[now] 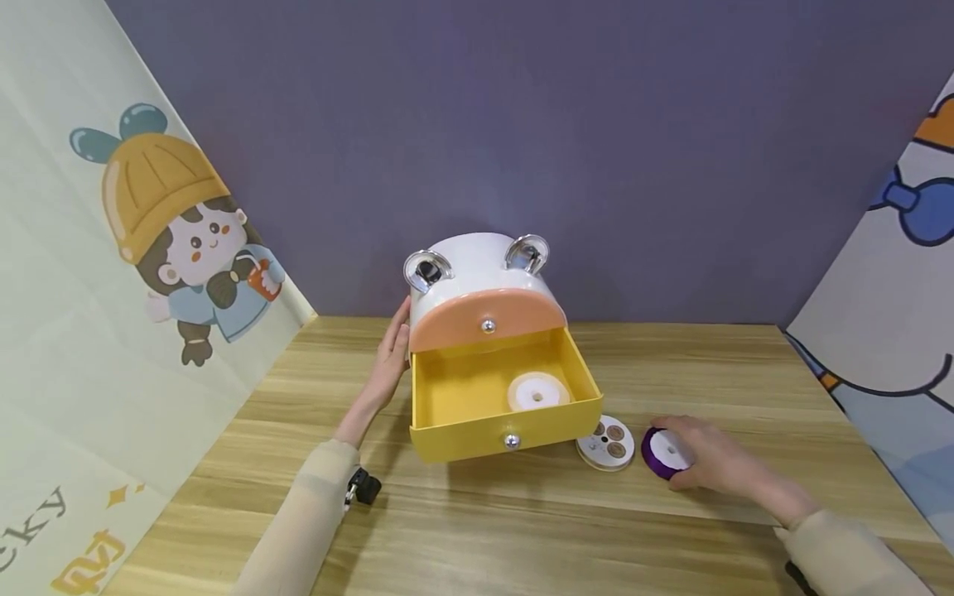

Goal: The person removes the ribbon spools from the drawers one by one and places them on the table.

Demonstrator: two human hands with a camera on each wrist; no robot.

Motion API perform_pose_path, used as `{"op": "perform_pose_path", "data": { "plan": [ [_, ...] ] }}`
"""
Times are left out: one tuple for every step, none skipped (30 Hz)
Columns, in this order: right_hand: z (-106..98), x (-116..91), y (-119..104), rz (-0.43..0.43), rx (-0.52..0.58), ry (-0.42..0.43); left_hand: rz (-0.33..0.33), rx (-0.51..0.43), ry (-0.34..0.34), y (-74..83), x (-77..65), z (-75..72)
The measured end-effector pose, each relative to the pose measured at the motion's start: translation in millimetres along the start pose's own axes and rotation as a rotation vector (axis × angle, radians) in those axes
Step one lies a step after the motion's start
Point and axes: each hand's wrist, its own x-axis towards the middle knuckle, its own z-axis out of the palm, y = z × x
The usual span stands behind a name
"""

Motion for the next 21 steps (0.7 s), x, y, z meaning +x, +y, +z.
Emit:
{"op": "perform_pose_path", "data": {
  "plan": [
    [0, 0, 0, 0.003, -0.005, 0.002, 0.000, -0.004, 0.001, -0.2, -0.1, 0.1],
    [0, 0, -1, 0.006, -0.005, 0.000, 0.001, -0.006, 0.002, -0.7, 0.0, 0.1],
    [-1, 0, -1, 0.006, -0.004, 0.000, 0.002, -0.008, 0.002, -0.9, 0.1, 0.2],
    [-1, -1, -1, 0.003, -0.004, 0.000, 0.003, -0.010, 0.002, -1.1, 0.1, 0.3],
    [-1, -1, 0, 0.000, -0.001, -0.001, 0.004, -0.011, 0.002, -1.1, 0.1, 0.5],
    [-2, -1, 0, -0.005, -0.001, 0.005, 0.006, -0.014, 0.001, -1.1, -0.2, 0.5],
    [-2, -1, 0, -0.010, 0.005, 0.009, 0.005, -0.015, 0.002, -1.2, -0.6, 0.7],
    [-4, -1, 0, -0.027, 0.001, 0.020, 0.006, -0.017, 0.002, -1.4, -0.9, 0.8],
    [-6, -1, 0, -0.046, 0.004, 0.030, 0.007, -0.018, 0.002, -1.1, -1.4, 0.9],
    [-9, 0, 0, -0.053, 0.003, 0.035, 0.006, -0.018, 0.002, -0.8, -1.9, 1.0],
    [-13, 1, -1, -0.046, -0.013, 0.041, 0.006, -0.017, 0.001, -0.7, -2.2, 1.0],
    [-19, 2, -2, -0.045, -0.031, 0.050, 0.006, -0.016, 0.000, -0.4, -2.4, 0.9],
    [-25, 4, -4, -0.046, -0.047, 0.057, 0.003, -0.014, -0.001, -0.3, -2.5, 0.8],
    [-32, 6, -6, -0.051, -0.060, 0.067, 0.001, -0.014, -0.002, -0.2, -2.5, 0.6],
    [-40, 9, -9, -0.051, -0.063, 0.076, 0.000, -0.013, -0.004, -0.1, -2.4, 0.4],
    [-49, 11, -12, -0.053, -0.082, 0.098, -0.001, -0.014, -0.005, -0.3, -2.3, 0.2],
    [-57, 14, -16, -0.068, -0.102, 0.129, -0.001, -0.013, -0.006, -0.2, -2.1, 0.1],
    [-66, 17, -21, -0.093, -0.123, 0.164, -0.001, -0.013, -0.006, 0.0, -2.2, 0.2],
    [-75, 20, -27, -0.119, -0.141, 0.204, -0.001, -0.012, -0.007, 0.2, -2.2, 0.3],
    [-84, 23, -34, -0.134, -0.155, 0.234, 0.000, -0.011, -0.008, 0.4, -2.2, 0.4],
    [-94, 25, -43, -0.149, -0.177, 0.263, 0.003, -0.011, -0.010, 0.6, -2.1, 0.6]
  ]
}}
